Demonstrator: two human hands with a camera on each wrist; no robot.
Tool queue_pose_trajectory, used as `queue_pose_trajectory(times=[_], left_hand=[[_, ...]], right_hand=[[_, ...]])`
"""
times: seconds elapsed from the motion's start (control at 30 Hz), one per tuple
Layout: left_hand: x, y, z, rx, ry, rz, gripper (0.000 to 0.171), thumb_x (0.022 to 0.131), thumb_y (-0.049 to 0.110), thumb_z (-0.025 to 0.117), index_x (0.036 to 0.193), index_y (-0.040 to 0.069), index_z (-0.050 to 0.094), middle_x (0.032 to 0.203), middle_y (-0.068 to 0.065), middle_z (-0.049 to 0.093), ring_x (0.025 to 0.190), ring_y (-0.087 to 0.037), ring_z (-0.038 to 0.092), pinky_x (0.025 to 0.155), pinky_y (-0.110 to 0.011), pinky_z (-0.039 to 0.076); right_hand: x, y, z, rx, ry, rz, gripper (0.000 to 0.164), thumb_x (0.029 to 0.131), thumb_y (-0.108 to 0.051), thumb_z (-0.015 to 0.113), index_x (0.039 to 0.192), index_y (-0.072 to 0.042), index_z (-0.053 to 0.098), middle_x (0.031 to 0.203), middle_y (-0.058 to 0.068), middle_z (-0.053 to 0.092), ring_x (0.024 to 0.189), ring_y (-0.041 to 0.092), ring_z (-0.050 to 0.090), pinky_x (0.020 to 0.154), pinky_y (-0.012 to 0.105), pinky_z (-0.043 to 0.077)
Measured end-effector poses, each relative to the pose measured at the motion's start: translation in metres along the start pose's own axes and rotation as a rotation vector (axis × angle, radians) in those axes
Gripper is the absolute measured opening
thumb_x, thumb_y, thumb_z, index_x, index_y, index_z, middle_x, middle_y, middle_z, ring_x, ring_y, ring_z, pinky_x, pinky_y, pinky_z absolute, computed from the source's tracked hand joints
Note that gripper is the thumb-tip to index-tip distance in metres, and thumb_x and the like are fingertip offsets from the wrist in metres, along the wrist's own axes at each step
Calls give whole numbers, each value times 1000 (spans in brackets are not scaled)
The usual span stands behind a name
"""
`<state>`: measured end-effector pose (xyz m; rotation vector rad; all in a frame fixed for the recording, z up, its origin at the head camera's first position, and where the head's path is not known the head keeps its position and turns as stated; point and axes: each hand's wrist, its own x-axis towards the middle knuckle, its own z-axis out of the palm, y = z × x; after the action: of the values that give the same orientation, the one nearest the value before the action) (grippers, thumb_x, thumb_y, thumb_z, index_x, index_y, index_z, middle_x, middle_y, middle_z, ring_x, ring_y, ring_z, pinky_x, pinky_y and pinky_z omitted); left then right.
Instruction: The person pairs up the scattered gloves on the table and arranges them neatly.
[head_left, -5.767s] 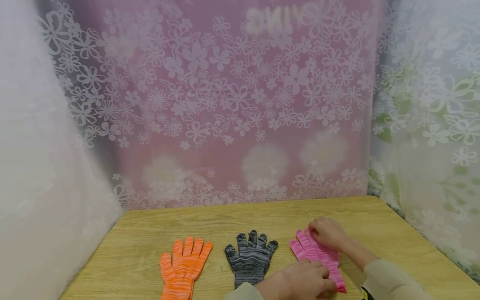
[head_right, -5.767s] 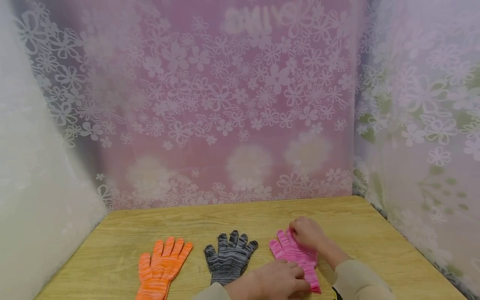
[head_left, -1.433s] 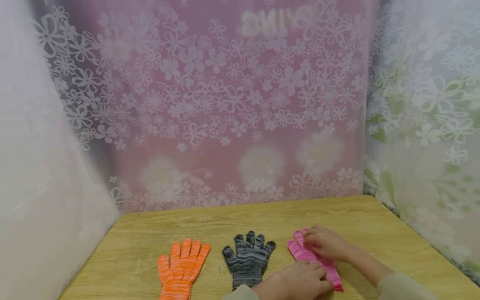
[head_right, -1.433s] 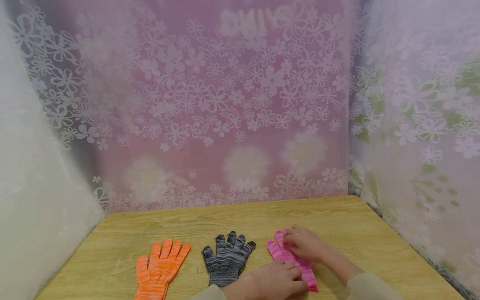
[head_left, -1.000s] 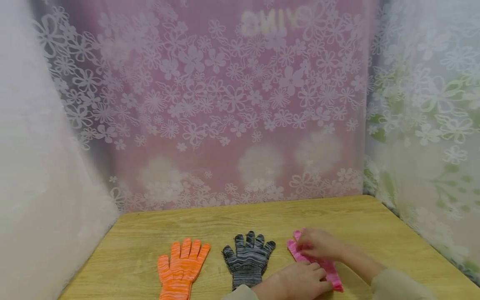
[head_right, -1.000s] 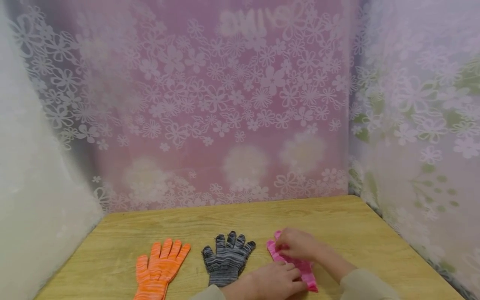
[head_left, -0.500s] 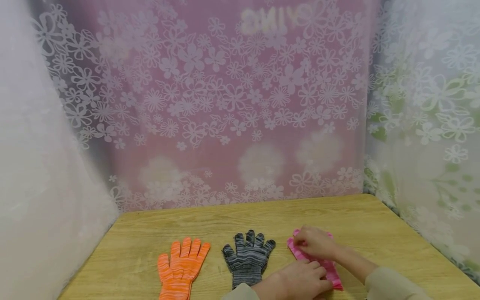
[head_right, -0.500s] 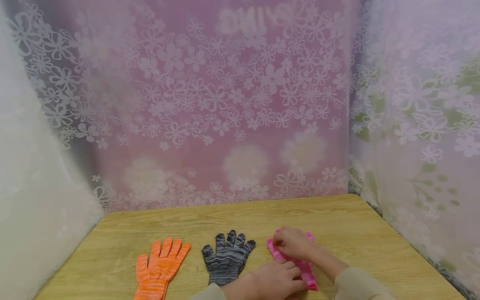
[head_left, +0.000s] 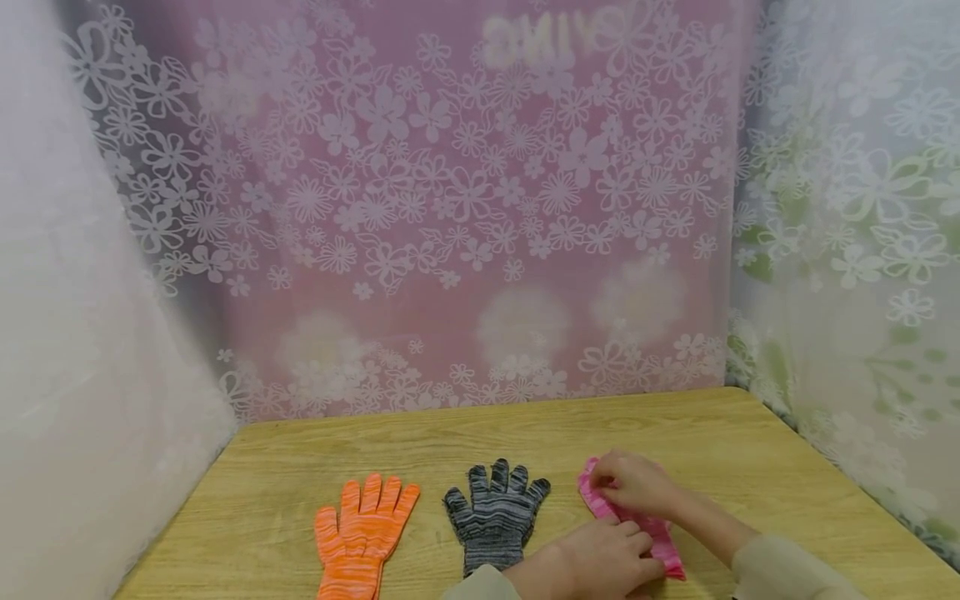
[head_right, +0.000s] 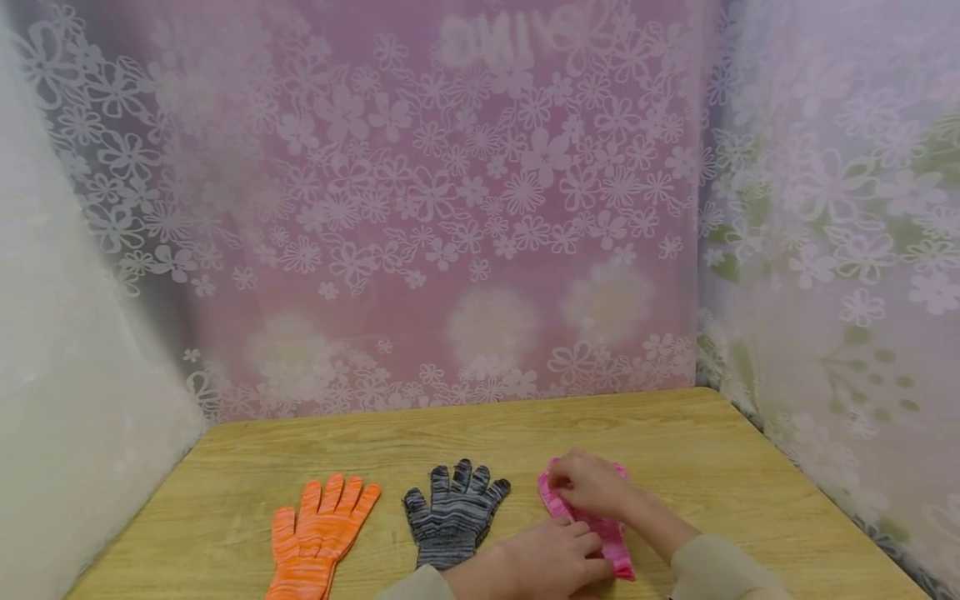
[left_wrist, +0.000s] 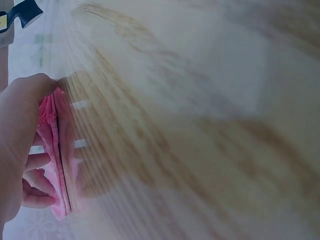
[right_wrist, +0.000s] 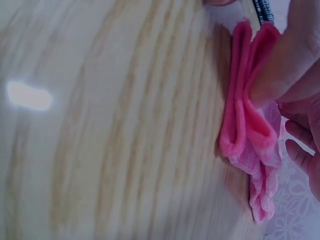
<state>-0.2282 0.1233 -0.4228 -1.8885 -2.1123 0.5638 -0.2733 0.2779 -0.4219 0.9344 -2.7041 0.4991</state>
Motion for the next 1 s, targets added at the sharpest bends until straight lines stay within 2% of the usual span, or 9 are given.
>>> queue_pose_trajectory(times=[0.27, 0.5, 0.57, 0.63, 0.67, 0.77, 0.87, 1.0], left_hand=[[2, -2, -1, -65, -39, 14, 37, 96, 50, 37, 126, 32, 50, 114, 14, 48, 102, 1, 44, 91, -14, 32], [1, -2, 1, -16, -15, 13, 35, 96, 50, 36, 121, 32, 52, 110, 14, 49, 101, -1, 43, 91, -15, 32], [1, -2, 1, -26, -17, 17, 35, 96, 49, 36, 121, 32, 52, 111, 14, 49, 102, -1, 43, 92, -14, 31], [1, -2, 2, -38, -15, 22, 34, 97, 48, 36, 122, 31, 52, 111, 13, 49, 101, 0, 43, 92, -14, 29], [1, -2, 2, -37, -10, 24, 34, 97, 48, 37, 122, 31, 52, 111, 13, 49, 101, -1, 43, 92, -14, 30], [1, -1, 2, -30, -2, 23, 33, 97, 47, 37, 122, 31, 53, 110, 13, 49, 100, -1, 44, 92, -13, 30], [1, -2, 2, -28, -5, 19, 34, 97, 48, 37, 123, 31, 52, 111, 13, 50, 100, -1, 43, 92, -13, 30], [0, -2, 2, -8, 8, 26, 34, 97, 47, 37, 122, 31, 53, 110, 13, 50, 99, -1, 45, 90, -14, 32]], right_hand=[[0, 2, 3, -45, -30, -58, 2, 80, -13, 71, 79, -12, 70, 79, -10, 57, 74, 6, 51, 67, 29, 45], [2, 10, 9, -37, 55, -218, 7, 84, -16, 68, 82, -12, 73, 78, -10, 57, 73, 5, 49, 63, 25, 43], [2, 10, 9, -38, 48, -209, 6, 83, -15, 68, 82, -13, 73, 79, -10, 58, 75, 6, 50, 64, 26, 43], [2, 8, 9, -34, 25, -169, 6, 83, -15, 68, 83, -14, 74, 80, -10, 59, 76, 6, 51, 66, 27, 44], [2, 2, 6, -33, 6, -121, 4, 80, -12, 70, 83, -13, 74, 79, -11, 59, 77, 6, 52, 67, 28, 44], [2, 0, 5, -20, -27, -79, 5, 81, -12, 70, 84, -13, 74, 80, -11, 60, 78, 6, 52, 69, 29, 44], [2, 1, 5, -7, -24, -107, 5, 81, -11, 70, 84, -12, 73, 81, -10, 60, 78, 6, 52, 69, 29, 44], [1, 4, 6, -12, 17, -190, 5, 80, -9, 69, 83, -12, 72, 82, -6, 61, 79, 9, 53, 70, 30, 45]])
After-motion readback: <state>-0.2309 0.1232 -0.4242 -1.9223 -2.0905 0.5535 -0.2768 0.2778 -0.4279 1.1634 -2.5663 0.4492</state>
